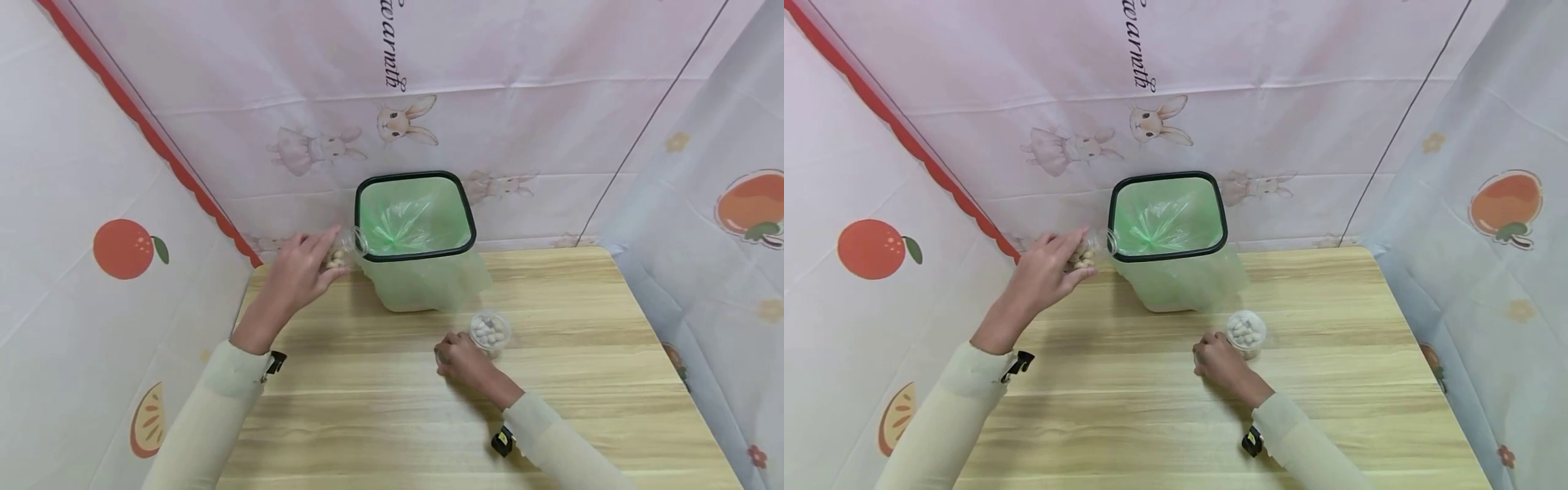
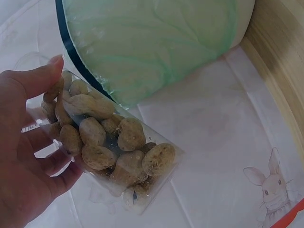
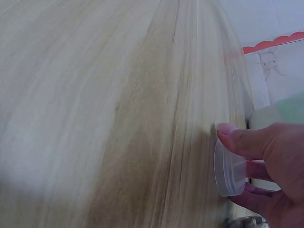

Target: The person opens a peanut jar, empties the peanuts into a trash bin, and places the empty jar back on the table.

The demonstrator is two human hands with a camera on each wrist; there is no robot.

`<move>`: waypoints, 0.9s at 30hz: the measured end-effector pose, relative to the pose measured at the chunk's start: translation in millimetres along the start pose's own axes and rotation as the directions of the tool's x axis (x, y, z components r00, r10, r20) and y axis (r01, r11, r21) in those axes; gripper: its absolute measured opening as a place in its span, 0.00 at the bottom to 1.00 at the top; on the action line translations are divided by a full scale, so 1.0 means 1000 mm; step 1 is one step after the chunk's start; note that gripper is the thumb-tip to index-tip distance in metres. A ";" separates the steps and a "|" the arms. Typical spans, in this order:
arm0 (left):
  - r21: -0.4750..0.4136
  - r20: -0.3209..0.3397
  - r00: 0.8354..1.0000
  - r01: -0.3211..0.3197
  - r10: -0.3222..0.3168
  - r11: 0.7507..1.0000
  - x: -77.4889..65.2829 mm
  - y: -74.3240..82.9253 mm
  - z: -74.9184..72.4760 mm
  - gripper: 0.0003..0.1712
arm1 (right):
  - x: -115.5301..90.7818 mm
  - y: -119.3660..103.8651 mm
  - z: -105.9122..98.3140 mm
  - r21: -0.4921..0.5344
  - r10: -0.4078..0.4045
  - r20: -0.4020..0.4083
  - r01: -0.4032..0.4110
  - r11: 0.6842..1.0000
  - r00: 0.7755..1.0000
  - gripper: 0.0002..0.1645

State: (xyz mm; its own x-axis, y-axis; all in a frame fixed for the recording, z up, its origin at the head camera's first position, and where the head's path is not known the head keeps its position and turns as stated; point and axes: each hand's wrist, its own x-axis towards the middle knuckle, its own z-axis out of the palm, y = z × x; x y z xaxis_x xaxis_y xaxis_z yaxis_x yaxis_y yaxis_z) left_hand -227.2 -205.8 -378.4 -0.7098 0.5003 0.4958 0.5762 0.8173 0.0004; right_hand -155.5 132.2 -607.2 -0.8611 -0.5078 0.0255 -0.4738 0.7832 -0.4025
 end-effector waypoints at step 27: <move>0.128 -0.016 1.000 -0.013 0.015 0.992 0.017 -0.004 0.007 0.38 | -0.001 0.006 0.015 -0.035 -0.039 -0.082 0.036 0.999 0.996 0.25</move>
State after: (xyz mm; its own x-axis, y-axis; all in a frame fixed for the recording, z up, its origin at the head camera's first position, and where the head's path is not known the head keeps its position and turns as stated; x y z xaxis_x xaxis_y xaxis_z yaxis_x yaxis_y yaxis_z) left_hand -244.6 -198.5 -376.4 -0.6943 0.5082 0.5096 0.5291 0.8404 -0.1172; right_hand -154.4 132.0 -623.2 -0.8542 -0.5068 0.1164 -0.5110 0.7764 -0.3689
